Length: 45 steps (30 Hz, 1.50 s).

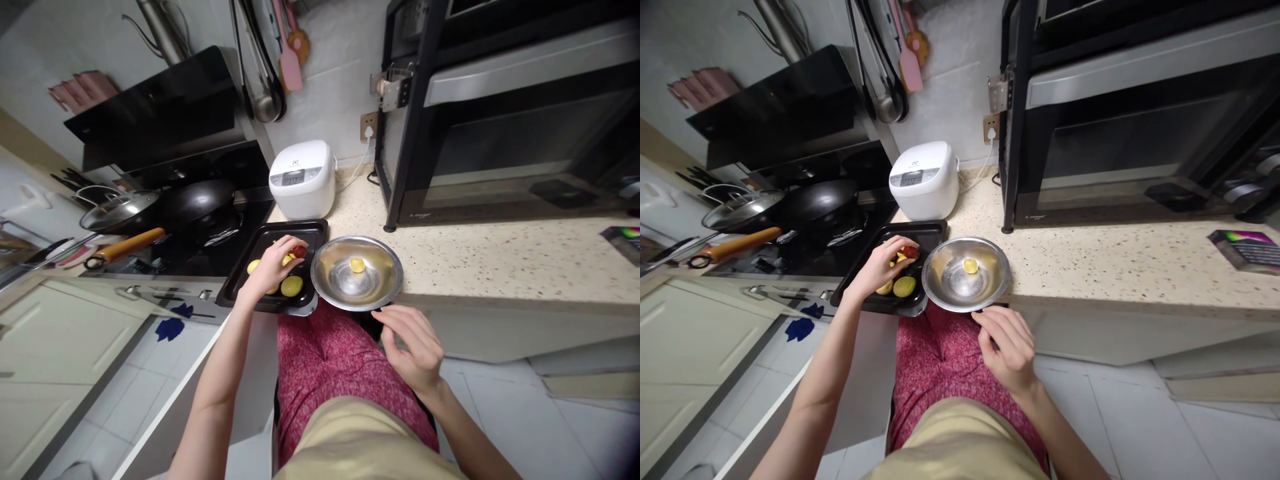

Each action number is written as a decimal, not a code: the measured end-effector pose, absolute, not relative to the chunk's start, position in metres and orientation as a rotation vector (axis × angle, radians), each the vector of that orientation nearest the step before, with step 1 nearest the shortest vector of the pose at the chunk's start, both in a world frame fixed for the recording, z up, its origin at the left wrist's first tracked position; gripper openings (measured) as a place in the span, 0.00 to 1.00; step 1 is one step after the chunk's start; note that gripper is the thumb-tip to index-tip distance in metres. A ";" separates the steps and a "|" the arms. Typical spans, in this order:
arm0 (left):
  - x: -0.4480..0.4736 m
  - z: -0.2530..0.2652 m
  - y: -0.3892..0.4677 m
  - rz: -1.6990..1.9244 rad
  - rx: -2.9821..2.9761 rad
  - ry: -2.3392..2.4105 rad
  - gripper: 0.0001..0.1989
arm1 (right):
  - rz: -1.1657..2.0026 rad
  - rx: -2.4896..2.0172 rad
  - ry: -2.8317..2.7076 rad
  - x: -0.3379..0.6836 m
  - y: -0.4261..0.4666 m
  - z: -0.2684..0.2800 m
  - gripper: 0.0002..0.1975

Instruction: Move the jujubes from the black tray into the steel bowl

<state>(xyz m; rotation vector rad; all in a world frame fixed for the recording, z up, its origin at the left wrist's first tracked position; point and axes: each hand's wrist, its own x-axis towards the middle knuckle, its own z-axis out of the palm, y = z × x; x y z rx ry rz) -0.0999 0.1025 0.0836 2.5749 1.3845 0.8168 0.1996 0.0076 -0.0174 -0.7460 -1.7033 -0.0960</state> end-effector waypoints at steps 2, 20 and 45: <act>-0.081 0.087 0.102 0.824 2.553 1.283 0.09 | -0.089 -0.749 -1.694 0.200 0.008 -0.016 0.20; -0.009 0.055 0.129 0.284 2.477 1.331 0.05 | -0.015 -0.825 -1.662 0.215 0.033 -0.010 0.21; -0.001 0.073 0.110 0.026 2.517 1.480 0.10 | -0.123 -1.033 -2.092 0.201 0.059 0.018 0.13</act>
